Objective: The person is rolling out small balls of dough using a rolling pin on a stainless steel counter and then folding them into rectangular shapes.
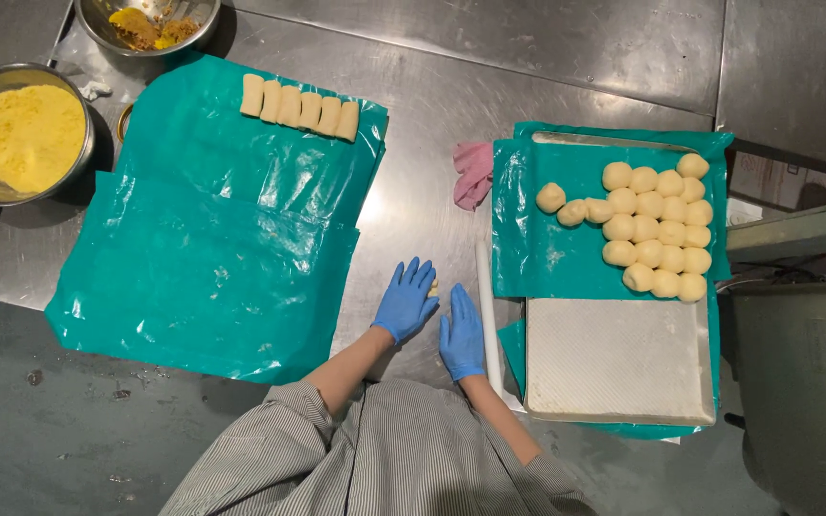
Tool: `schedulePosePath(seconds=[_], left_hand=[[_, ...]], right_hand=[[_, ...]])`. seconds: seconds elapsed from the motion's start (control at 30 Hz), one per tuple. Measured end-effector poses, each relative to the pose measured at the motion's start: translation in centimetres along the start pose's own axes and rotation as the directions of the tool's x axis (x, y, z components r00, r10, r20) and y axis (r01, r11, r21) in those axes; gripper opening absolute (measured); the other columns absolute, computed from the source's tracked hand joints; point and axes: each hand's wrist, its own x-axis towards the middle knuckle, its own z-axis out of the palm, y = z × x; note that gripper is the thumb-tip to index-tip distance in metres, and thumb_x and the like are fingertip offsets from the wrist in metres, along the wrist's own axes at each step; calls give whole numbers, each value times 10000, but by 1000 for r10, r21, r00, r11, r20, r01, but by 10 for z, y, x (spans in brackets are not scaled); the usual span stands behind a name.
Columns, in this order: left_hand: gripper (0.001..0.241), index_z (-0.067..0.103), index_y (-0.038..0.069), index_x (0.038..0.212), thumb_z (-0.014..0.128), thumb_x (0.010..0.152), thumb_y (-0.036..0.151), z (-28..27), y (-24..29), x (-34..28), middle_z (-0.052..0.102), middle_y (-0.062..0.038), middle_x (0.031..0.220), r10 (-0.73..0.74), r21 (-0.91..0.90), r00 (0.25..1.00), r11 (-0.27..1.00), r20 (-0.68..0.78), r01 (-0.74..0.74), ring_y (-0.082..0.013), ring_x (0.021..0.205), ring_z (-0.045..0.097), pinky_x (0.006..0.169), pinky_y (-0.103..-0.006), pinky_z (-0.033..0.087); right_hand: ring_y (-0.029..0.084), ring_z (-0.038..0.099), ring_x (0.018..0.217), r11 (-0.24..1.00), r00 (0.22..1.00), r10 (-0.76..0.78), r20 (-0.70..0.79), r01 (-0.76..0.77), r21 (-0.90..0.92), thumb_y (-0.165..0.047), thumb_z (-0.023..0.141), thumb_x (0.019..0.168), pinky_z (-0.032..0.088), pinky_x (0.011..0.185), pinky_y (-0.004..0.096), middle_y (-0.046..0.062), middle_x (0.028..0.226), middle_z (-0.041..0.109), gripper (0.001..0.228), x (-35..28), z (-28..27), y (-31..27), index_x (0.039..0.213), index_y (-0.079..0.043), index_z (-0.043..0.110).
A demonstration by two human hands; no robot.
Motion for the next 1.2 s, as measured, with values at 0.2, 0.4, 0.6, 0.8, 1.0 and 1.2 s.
schedulePosePath(seconds=[0.2,0.4,0.6,0.8,1.0,1.2], left_hand=[[615,478,-23,1467,599,965,311,-8,-15,-22,440,-225,1557,47,-37,986,998,-157,-54,-422,1474,349,1239,-537,189],[610,486,16,1527,557,1001,317,-11,-27,-23,551,-157,1451,-123,-297,984,951,-130,80,-365,1385,483,1264,-508,295],[401,694,143,1202,706,873,372,-3,-51,-11,543,-159,1458,-59,-117,974,993,-221,34,-429,1441,365,1203,-602,209],[424,654,118,1133,772,807,362,3,-56,-8,583,-110,1392,-44,-103,991,994,-128,30,-412,1447,358,1212,-602,193],[574,630,95,1179,840,693,315,-30,-37,-16,591,-172,1233,-58,-108,986,993,-154,41,-377,1277,472,1180,-559,251],[334,641,126,1041,805,826,322,-27,-55,-5,673,-112,1089,-75,-239,992,966,100,97,-329,1145,630,1075,-440,482]], right_hand=[[413,394,1467,1000,1000,-1,2,1,1,-158,547,987,290,1222,457,263,1582,407,619,-1,4,3,1543,50,369],[404,405,1460,1000,1000,-26,-18,26,1,-182,563,984,301,1219,449,253,1564,435,605,-2,5,4,1521,42,400],[398,468,1393,995,997,-74,-37,71,-72,-216,669,935,349,1158,488,218,1469,539,629,24,-3,-5,1500,-21,472],[357,574,1156,975,938,-199,285,220,-42,-246,800,743,428,1023,472,136,1133,647,624,90,-8,-6,1326,-99,633],[333,673,943,993,889,-94,449,52,105,-122,827,677,563,840,403,142,1058,644,383,97,13,15,1032,-62,697],[268,718,873,988,856,16,516,-93,124,-141,878,666,572,818,373,135,957,749,386,98,-4,-12,1005,-53,717]])
